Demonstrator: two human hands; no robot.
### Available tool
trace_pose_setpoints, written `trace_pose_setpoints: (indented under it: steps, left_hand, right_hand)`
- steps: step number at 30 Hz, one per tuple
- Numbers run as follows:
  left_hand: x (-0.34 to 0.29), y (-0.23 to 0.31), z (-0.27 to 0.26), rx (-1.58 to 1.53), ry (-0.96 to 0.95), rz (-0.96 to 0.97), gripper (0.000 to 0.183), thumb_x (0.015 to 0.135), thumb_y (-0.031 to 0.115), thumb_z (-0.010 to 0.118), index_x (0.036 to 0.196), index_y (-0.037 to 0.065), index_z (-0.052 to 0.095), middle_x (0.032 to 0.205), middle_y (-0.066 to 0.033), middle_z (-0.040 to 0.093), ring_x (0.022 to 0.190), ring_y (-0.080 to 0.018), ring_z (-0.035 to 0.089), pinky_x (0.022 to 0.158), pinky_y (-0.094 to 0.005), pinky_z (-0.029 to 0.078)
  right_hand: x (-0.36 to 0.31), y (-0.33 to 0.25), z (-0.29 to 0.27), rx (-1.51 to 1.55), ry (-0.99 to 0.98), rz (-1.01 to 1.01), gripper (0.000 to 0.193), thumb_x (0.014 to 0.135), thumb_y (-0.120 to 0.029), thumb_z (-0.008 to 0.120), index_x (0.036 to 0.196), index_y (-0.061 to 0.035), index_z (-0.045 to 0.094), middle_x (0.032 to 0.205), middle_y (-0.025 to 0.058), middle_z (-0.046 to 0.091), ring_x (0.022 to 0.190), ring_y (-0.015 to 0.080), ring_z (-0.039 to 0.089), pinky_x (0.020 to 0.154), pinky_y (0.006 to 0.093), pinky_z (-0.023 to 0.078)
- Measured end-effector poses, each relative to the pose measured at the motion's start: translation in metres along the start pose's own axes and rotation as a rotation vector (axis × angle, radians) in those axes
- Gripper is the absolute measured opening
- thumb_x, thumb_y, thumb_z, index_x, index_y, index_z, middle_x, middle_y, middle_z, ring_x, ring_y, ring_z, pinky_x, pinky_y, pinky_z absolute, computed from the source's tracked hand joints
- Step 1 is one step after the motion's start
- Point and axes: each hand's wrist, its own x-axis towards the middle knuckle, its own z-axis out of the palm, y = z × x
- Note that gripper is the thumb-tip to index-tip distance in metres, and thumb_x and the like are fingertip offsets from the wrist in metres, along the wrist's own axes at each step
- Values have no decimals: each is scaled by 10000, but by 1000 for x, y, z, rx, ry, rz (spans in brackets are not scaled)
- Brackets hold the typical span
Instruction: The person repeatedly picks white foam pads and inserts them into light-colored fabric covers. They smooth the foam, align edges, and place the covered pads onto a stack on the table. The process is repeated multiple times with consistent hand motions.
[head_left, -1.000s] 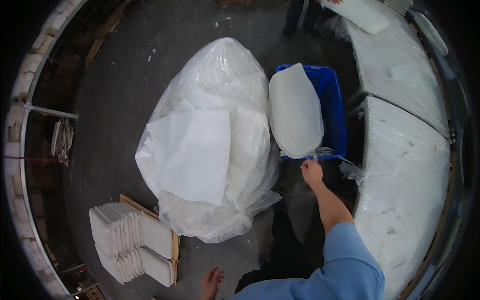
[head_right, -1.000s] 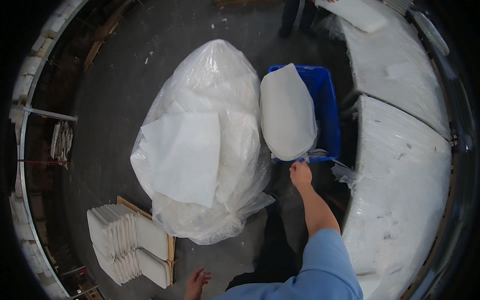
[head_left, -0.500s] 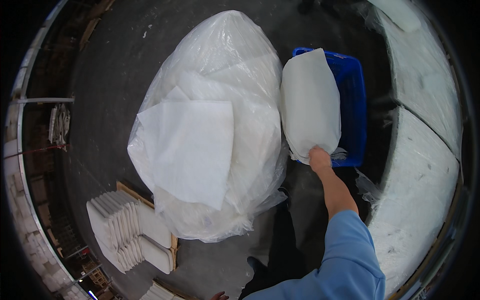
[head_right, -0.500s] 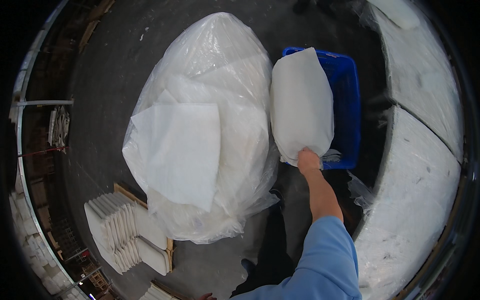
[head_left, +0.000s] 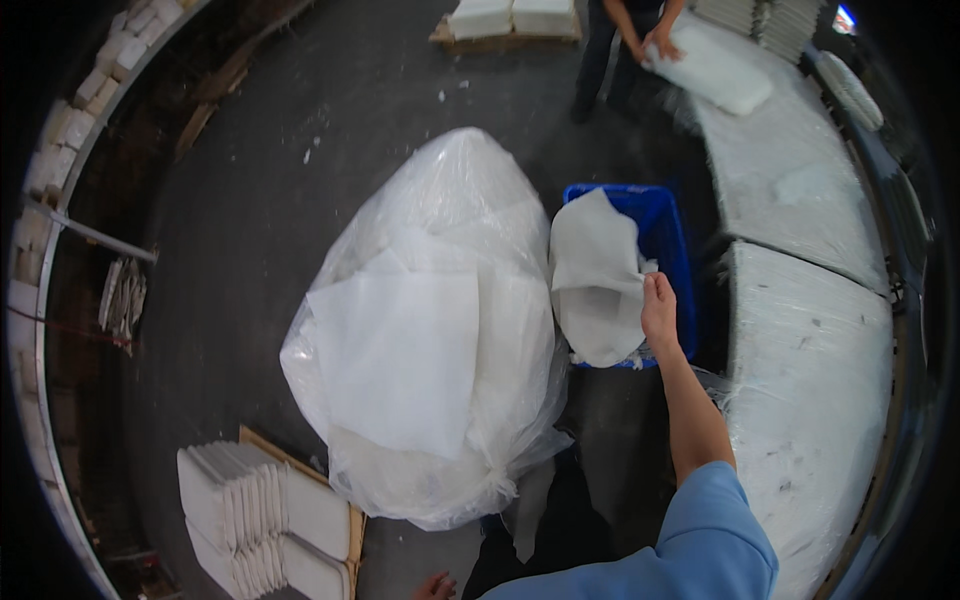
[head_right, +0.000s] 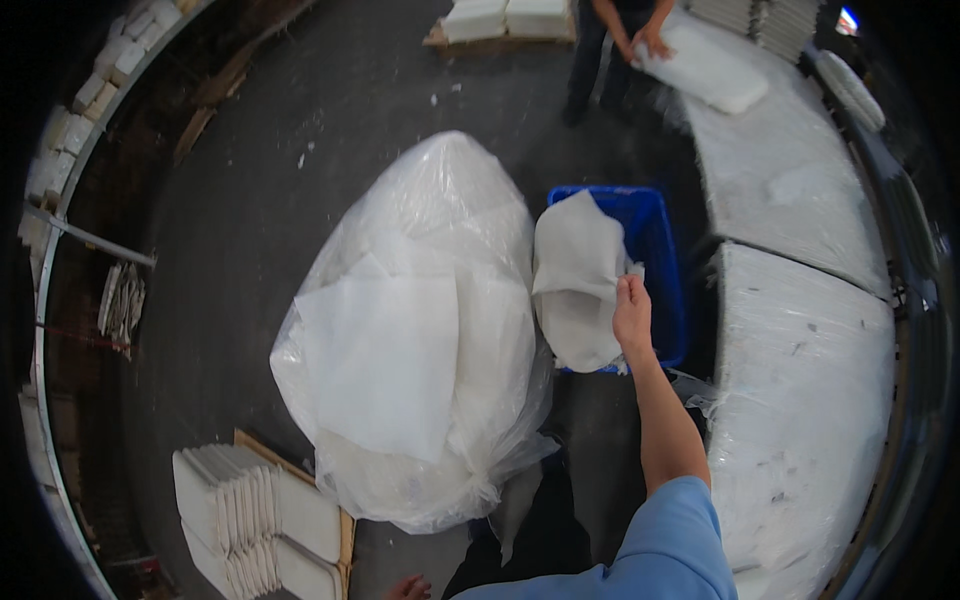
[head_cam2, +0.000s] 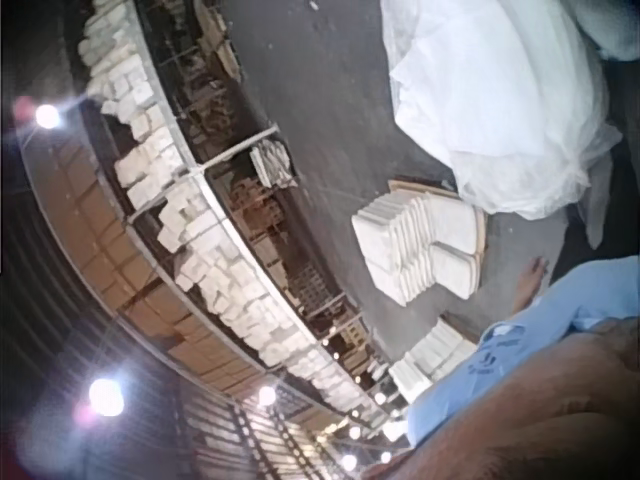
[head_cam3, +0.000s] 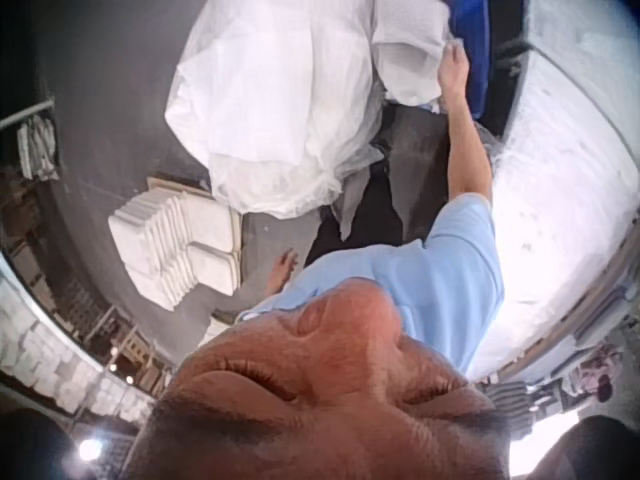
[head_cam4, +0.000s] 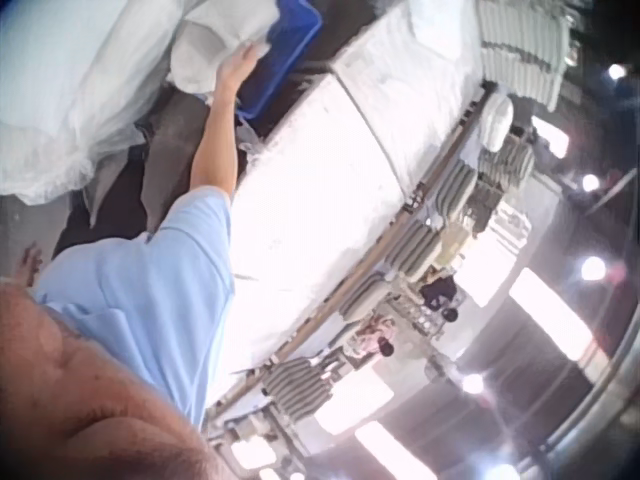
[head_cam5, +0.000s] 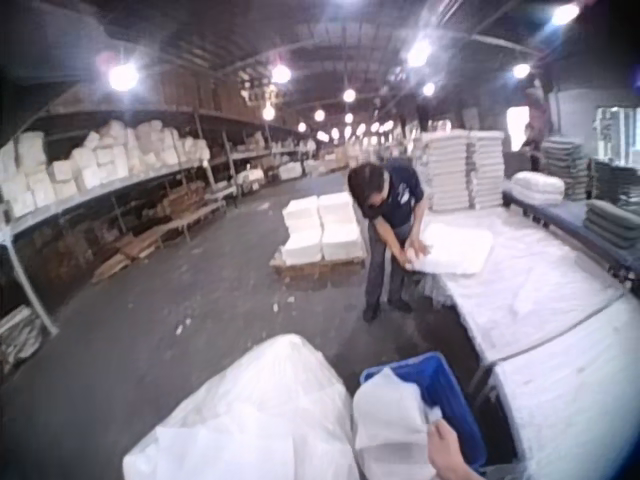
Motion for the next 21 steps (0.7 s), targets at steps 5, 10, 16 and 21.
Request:
trace_pose_setpoints:
  steps: [5,10,16,21]
  left_hand:
    - [41,-18,-37,145,66,598,480,1035,421,612,1408,120,628,1049,-118,744,881,-226,683,770,-408,542]
    - [46,44,-60,220,30,1116,588,941,287,772,1422,12,575,1195,-201,717,1125,-351,695,1050,-410,500]
    - [-34,79,-38,564,-157,1571,394,907,249,783,1244,63,700,1123,-163,747,1076,-360,701,1009,-480,484]
    - [-35,16,-17,730,-579,1253,251,938,221,749,1138,70,726,1007,-192,744,943,-382,714,818,-421,542]
  right_hand:
    - [-119,-122,-40,219,-90,-56,224,1097,-221,565,1034,-22,643,858,-8,605,845,81,522,775,282,457]
    - [-343,-204,-41,-10,-388,-56,343,898,-243,818,1158,-46,711,979,134,770,942,188,728,855,345,568]
    - [-524,-272,-72,49,-595,-111,223,903,-196,820,1045,-35,759,892,125,756,824,158,713,768,323,562]
    - [-594,-288,-170,139,-191,2,133,895,-111,797,972,-9,759,815,37,726,763,85,644,697,268,509]
